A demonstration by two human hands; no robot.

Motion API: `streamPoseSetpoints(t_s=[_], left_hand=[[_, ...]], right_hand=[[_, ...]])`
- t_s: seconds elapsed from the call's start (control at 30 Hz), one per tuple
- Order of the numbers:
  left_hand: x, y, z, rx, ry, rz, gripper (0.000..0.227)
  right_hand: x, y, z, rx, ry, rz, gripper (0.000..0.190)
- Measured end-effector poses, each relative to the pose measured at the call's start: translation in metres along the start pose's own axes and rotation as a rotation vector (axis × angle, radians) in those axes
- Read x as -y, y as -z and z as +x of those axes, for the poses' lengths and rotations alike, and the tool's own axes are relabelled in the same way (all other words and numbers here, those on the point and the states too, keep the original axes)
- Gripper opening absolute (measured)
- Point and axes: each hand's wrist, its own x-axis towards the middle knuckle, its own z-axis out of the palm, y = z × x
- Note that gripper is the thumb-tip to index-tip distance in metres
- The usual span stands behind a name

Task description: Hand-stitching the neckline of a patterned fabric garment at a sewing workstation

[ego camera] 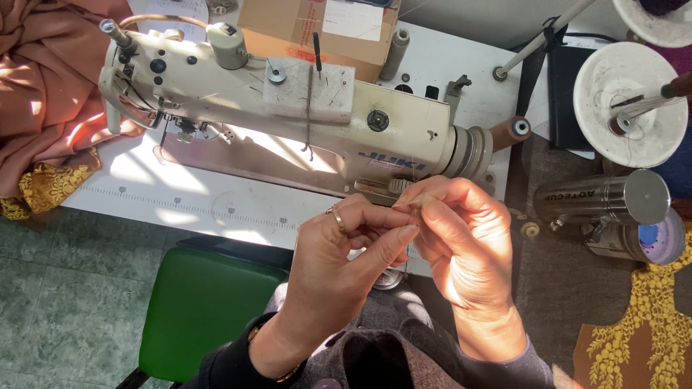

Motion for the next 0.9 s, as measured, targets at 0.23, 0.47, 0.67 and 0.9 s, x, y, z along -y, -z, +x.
streamPoseSetpoints(t_s=[0.23, 0.47, 0.67, 0.9], left_hand=[[0.0005, 0.0000, 0.0003, -0.001, -0.006, 0.009, 0.007], [0.0010, 0.0002, 0.0004, -0.005, 0.000, 0.015, 0.008], [0.0009, 0.0003, 0.0005, -0.001, 0.011, 0.009, 0.008], [0.0022, 0.0005, 0.0011, 0.011, 0.017, -0.013, 0.009]], right_hand=[[0.0003, -0.0003, 0.0002, 0.004, -0.004, 0.018, 0.014], [0.0008, -0.0007, 0.0002, 0.015, 0.000, -0.010, 0.013], [0.0014, -0.0039, 0.0003, 0.028, 0.023, -0.023, 0.012], [0.0004, 0.0003, -0.0005, 0.031, 0.021, -0.085, 0.012]])
